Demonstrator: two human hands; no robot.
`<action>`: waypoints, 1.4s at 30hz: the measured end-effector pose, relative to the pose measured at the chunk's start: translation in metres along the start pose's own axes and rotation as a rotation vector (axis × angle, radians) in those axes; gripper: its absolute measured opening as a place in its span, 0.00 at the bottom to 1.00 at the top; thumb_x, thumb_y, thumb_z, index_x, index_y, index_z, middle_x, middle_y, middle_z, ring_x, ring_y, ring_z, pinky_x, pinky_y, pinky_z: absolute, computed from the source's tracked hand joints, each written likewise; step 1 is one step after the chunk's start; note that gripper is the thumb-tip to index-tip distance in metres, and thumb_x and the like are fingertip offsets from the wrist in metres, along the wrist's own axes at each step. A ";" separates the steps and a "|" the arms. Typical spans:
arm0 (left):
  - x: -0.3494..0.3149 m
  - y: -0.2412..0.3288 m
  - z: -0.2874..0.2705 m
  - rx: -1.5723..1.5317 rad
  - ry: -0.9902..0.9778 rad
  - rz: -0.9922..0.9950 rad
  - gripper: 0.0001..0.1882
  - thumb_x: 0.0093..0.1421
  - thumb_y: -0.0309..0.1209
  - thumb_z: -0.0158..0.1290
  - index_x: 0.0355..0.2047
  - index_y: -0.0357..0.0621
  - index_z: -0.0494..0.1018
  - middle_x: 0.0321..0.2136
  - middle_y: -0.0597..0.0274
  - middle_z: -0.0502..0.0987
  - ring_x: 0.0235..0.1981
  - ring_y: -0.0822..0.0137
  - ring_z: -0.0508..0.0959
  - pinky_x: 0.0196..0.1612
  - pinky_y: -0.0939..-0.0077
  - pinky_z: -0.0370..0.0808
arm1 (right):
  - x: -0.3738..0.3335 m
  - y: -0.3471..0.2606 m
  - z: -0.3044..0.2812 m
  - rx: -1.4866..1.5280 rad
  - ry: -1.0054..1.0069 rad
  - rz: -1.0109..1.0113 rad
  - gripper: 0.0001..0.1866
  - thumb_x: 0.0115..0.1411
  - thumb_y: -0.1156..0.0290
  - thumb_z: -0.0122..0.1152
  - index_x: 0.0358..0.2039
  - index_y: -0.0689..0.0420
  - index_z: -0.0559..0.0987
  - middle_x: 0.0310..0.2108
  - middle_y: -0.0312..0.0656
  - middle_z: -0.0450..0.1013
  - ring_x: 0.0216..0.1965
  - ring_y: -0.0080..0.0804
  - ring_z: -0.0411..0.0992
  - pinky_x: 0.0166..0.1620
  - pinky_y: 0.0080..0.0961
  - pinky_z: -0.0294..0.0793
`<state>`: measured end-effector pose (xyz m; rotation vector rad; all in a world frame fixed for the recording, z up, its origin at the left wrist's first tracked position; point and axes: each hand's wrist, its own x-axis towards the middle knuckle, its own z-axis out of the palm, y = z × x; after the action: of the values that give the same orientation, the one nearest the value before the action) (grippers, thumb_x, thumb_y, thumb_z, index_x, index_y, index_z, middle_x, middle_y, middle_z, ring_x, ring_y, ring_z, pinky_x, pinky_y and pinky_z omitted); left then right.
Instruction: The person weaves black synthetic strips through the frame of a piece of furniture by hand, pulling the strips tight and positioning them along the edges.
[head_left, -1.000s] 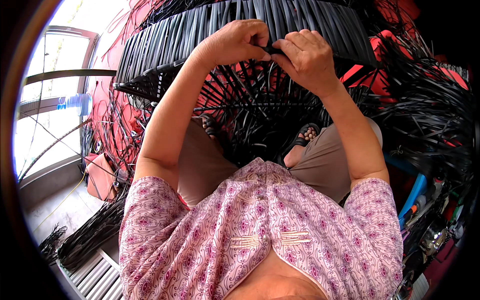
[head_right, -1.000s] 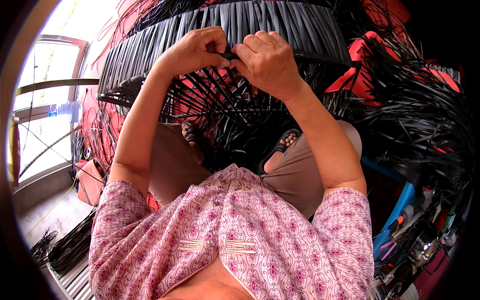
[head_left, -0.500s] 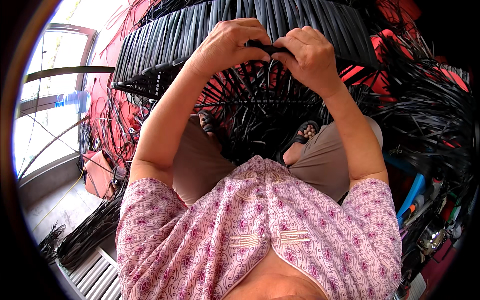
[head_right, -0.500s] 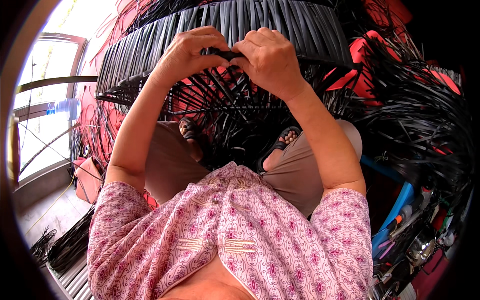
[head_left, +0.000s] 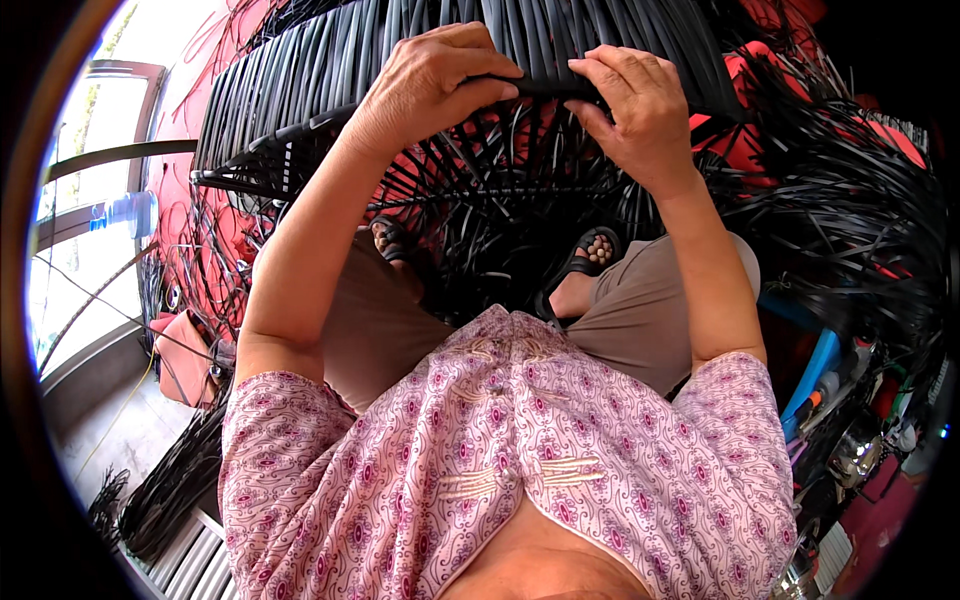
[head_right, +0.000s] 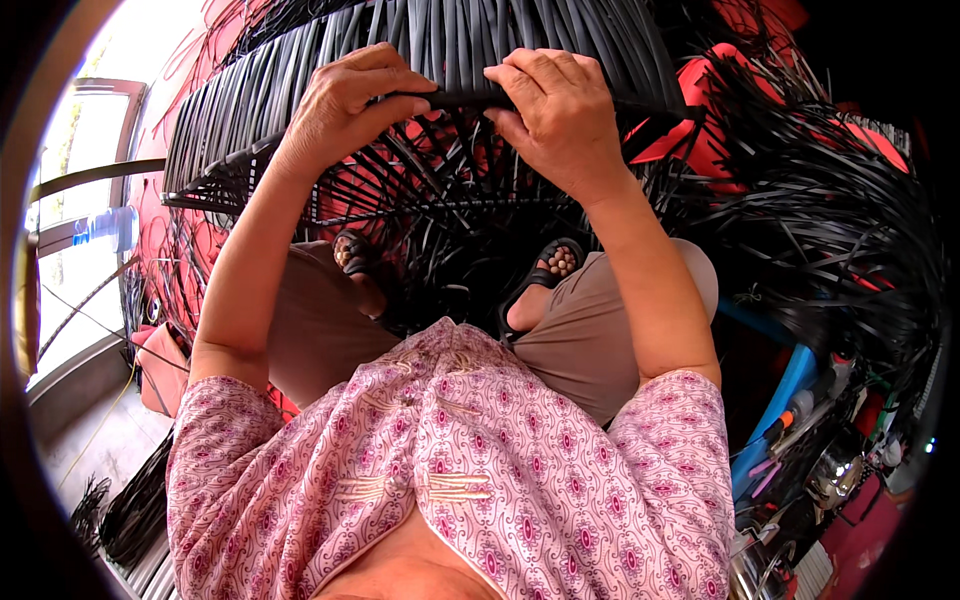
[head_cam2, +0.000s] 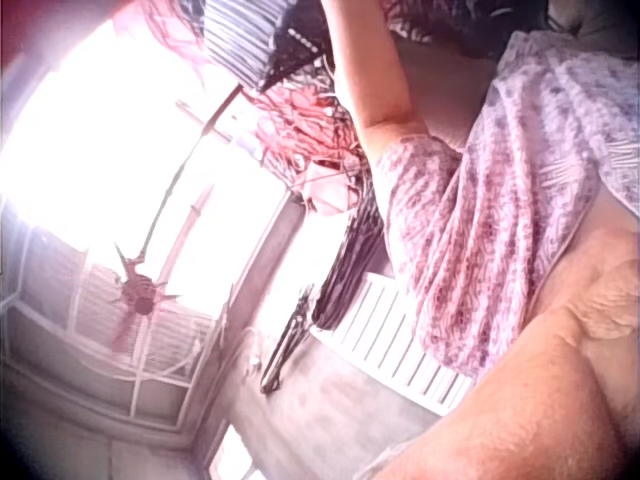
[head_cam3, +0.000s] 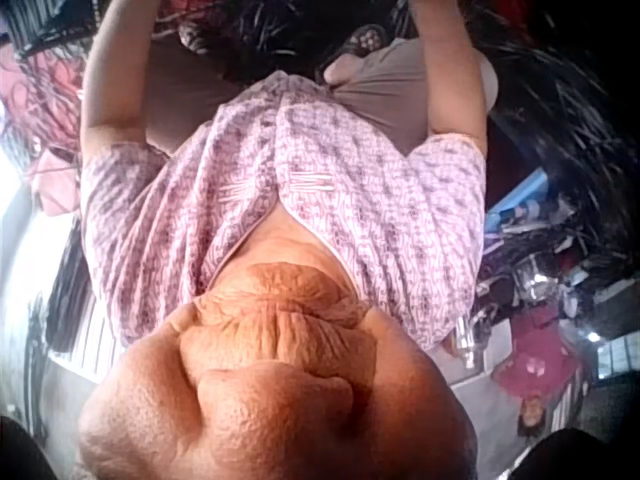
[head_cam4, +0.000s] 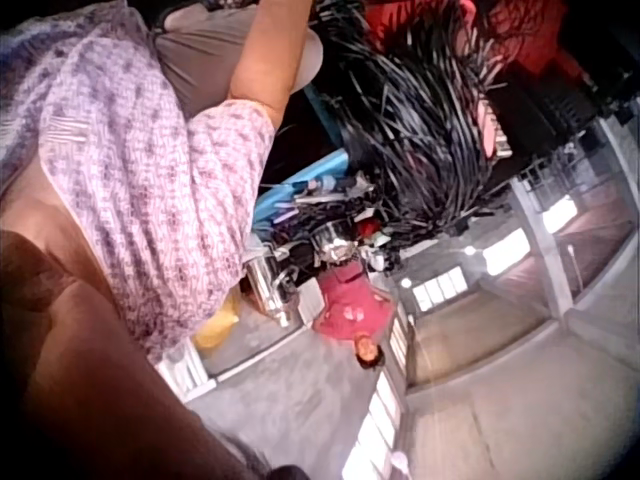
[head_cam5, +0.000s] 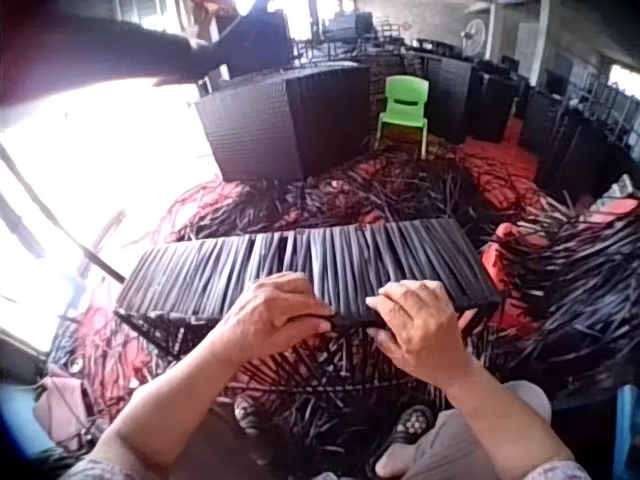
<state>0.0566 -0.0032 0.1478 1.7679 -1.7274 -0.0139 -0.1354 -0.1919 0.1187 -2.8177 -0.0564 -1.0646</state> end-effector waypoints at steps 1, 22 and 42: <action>0.000 0.000 0.001 0.001 -0.011 -0.020 0.10 0.55 0.31 0.67 0.38 0.45 0.86 0.29 0.63 0.78 0.32 0.64 0.81 0.37 0.72 0.76 | -0.002 0.001 0.003 -0.022 0.016 -0.016 0.24 0.47 0.67 0.76 0.46 0.52 0.81 0.45 0.36 0.76 0.49 0.35 0.75 0.54 0.37 0.71; 0.014 0.023 0.034 0.310 0.067 0.197 0.17 0.52 0.33 0.67 0.41 0.39 0.80 0.43 0.57 0.83 0.43 0.56 0.83 0.48 0.64 0.80 | -0.006 0.007 0.012 -0.054 0.072 -0.106 0.19 0.53 0.66 0.71 0.45 0.54 0.82 0.43 0.36 0.77 0.47 0.34 0.75 0.51 0.35 0.71; 0.013 0.019 0.038 0.259 0.161 0.280 0.10 0.59 0.35 0.64 0.35 0.42 0.80 0.36 0.62 0.83 0.37 0.60 0.83 0.42 0.65 0.80 | -0.012 0.009 0.014 -0.048 0.111 -0.140 0.18 0.53 0.66 0.71 0.45 0.56 0.83 0.43 0.38 0.79 0.47 0.35 0.76 0.52 0.34 0.74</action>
<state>0.0244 -0.0299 0.1325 1.6346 -1.9067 0.4788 -0.1340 -0.1988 0.0997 -2.8272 -0.2234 -1.2662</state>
